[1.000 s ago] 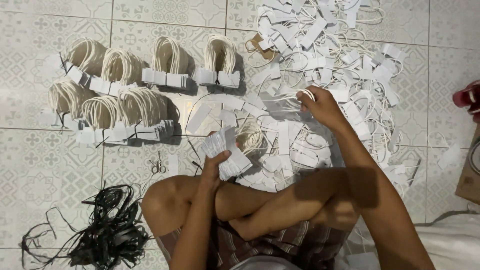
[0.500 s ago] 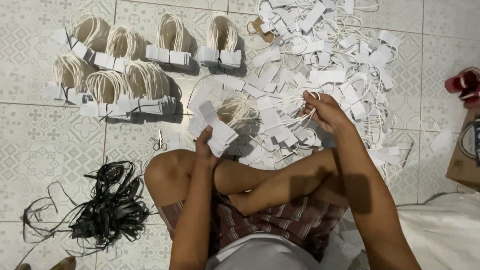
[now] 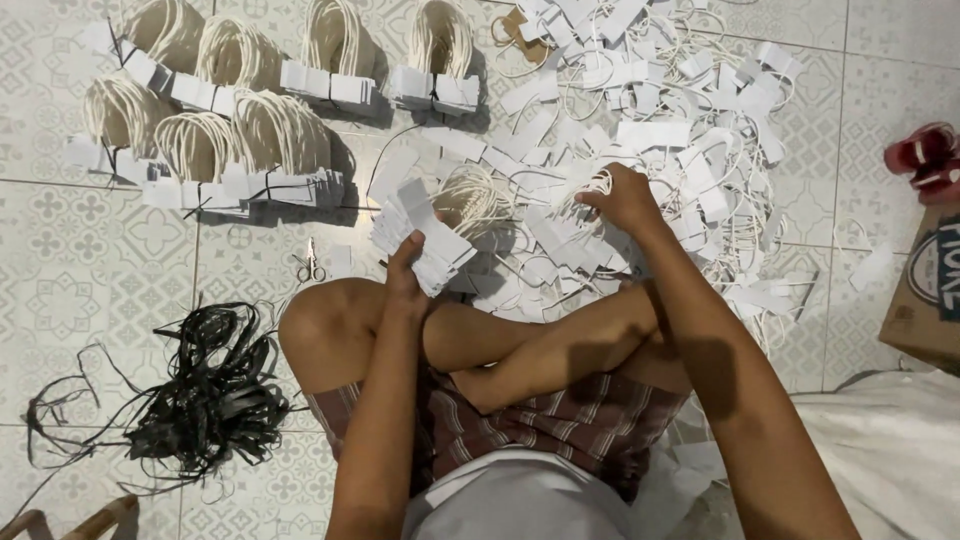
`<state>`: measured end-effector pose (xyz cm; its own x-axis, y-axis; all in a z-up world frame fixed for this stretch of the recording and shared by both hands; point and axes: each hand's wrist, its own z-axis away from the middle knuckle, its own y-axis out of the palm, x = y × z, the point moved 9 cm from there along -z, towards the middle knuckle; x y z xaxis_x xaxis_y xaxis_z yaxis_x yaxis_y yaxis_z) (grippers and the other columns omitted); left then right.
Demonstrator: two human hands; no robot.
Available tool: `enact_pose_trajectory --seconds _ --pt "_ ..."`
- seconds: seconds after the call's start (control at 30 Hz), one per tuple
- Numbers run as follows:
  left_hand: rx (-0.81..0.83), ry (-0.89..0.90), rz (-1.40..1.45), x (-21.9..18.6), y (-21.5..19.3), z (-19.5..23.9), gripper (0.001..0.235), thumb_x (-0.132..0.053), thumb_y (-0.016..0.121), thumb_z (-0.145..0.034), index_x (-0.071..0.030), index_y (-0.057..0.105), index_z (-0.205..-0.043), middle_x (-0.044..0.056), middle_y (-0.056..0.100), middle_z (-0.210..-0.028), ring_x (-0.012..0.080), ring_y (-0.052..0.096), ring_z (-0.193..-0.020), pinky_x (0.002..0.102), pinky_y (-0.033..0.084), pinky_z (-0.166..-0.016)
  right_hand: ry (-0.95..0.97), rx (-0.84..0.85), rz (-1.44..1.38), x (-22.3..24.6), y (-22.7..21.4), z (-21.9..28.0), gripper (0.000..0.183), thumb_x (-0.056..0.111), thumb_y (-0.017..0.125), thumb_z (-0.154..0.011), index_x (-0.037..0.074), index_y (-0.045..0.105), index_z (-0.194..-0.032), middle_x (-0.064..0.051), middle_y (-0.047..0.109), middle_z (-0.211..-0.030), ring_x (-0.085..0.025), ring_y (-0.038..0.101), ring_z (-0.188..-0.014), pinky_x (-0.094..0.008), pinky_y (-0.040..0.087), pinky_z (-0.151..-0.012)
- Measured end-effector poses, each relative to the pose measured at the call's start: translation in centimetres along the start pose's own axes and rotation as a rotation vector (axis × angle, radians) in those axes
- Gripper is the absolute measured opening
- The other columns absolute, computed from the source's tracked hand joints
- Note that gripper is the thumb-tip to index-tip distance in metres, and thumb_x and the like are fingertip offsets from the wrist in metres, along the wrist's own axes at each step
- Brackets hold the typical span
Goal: The person sits on a tiled floor and repeatedly picks up white paper tags and bundles of white cable. They wrap the tags around the cable bundles and place the finished bundles into a growing stack. A pair of scissors and a pile of black cable remain unused nearby.
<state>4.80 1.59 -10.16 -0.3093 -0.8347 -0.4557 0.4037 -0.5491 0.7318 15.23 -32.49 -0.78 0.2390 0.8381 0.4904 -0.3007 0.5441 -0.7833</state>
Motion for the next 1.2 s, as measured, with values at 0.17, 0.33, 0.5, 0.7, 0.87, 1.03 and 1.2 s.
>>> enact_pose_trajectory --seconds 0.17,0.33,0.5,0.7,0.87,1.03,1.2 --pt "0.007 0.019 -0.045 -0.9 2.3 1.3 0.066 -0.028 0.077 -0.087 -0.007 0.051 -0.143 0.016 0.063 -0.135 0.033 0.062 -0.121 0.054 0.043 -0.112 -0.08 -0.025 0.092 2.8 -0.1 1.7 0.069 0.018 0.081 -0.089 0.008 0.044 -0.147 -0.031 0.06 -0.123 -0.047 0.059 -0.124 -0.054 0.049 -0.105" --pt "0.013 0.024 -0.018 -0.8 2.8 1.4 0.07 -0.025 0.08 -0.084 -0.008 0.05 -0.145 0.014 0.065 -0.133 0.0315 0.063 -0.119 0.053 0.045 -0.11 -0.295 -0.234 0.354 5.7 0.7 3.6 0.059 0.015 0.078 -0.094 -0.002 0.052 -0.143 -0.033 0.047 -0.141 -0.05 0.043 -0.137 -0.061 0.044 -0.107" --pt "-0.004 0.047 -0.022 -0.9 3.3 1.7 0.071 -0.019 0.08 -0.084 -0.009 0.048 -0.146 0.015 0.065 -0.132 0.0309 0.064 -0.118 0.054 0.045 -0.108 -0.395 -0.08 0.585 7.4 8.9 5.4 0.044 0.039 0.061 -0.1 0.006 0.061 -0.128 -0.024 0.068 -0.109 -0.04 0.065 -0.11 -0.056 0.044 -0.099" --pt "0.003 0.026 -0.048 -0.8 4.1 2.7 0.073 -0.024 0.082 -0.085 -0.012 0.047 -0.148 0.015 0.064 -0.134 0.0321 0.062 -0.121 0.053 0.045 -0.11 0.008 0.099 0.643 4.6 12.4 5.8 0.071 0.039 0.066 -0.097 0.009 0.039 -0.156 -0.032 0.056 -0.135 -0.047 0.052 -0.131 -0.064 0.027 -0.114" --pt "0.022 0.04 -0.035 -1.1 5.0 2.5 0.074 -0.021 0.082 -0.084 -0.011 0.046 -0.148 0.016 0.064 -0.133 0.0319 0.062 -0.12 0.054 0.045 -0.109 0.055 0.137 0.572 2.6 13.4 4.8 0.079 0.031 0.072 -0.091 0.014 0.035 -0.158 -0.034 0.053 -0.134 -0.05 0.049 -0.132 -0.066 0.024 -0.112" --pt "0.022 0.051 -0.044 -0.2 3.8 2.2 0.079 -0.02 0.083 -0.084 -0.012 0.042 -0.151 0.015 0.063 -0.136 0.0311 0.06 -0.122 0.053 0.043 -0.111 0.142 0.144 0.438 5.9 11.6 6.4 0.076 0.045 0.066 -0.095 0.009 0.035 -0.154 -0.035 0.049 -0.136 -0.052 0.044 -0.135 -0.067 0.022 -0.112" --pt "0.018 0.052 -0.06 -0.2 3.6 2.2 0.082 -0.022 0.083 -0.084 -0.011 0.04 -0.153 0.016 0.062 -0.136 0.0321 0.06 -0.123 0.054 0.043 -0.111 0.247 0.136 0.462 7.2 11.3 6.7 0.074 0.042 0.069 -0.095 0.01 0.031 -0.149 -0.033 0.044 -0.139 -0.05 0.038 -0.137 -0.075 0.013 -0.111"
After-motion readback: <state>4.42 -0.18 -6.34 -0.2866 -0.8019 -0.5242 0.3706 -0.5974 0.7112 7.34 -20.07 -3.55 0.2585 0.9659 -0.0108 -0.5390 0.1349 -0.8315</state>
